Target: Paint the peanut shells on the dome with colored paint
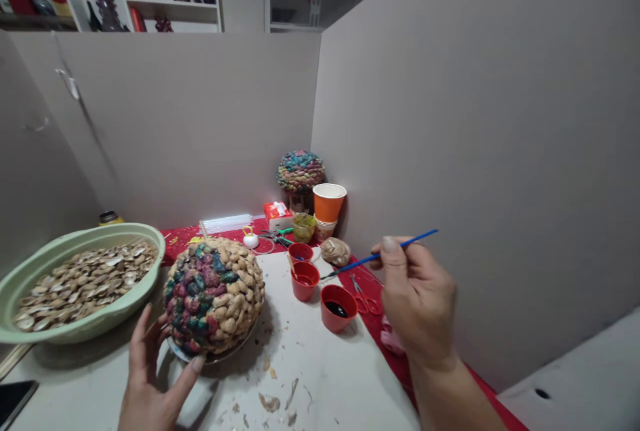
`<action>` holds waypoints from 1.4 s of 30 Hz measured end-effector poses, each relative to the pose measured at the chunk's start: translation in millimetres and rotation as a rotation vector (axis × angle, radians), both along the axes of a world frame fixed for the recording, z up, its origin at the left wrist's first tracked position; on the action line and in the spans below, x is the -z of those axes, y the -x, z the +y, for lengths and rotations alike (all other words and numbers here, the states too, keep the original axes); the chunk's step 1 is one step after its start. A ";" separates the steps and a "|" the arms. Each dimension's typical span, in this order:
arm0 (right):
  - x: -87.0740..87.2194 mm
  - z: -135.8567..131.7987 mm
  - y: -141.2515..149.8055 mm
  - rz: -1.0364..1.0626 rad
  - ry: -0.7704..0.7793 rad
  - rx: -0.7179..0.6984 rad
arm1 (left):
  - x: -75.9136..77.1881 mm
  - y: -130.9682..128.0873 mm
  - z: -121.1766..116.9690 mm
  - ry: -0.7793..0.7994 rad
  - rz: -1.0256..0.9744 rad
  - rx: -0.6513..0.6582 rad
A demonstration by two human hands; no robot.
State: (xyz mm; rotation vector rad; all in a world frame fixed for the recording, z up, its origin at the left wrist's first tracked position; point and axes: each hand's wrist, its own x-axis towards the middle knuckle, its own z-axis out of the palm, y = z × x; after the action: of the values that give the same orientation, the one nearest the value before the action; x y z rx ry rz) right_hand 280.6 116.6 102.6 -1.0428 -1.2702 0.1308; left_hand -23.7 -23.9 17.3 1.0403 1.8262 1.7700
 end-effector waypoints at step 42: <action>69.4 2.3 -18.9 -0.542 0.546 -0.382 | 16.2 11.7 9.7 -0.026 0.039 0.017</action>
State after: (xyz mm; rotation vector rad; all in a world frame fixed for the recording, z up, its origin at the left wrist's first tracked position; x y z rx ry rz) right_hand 299.5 118.9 33.3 -1.3374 -1.9916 0.5387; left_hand -35.5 -14.2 1.2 1.1042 1.8174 1.7796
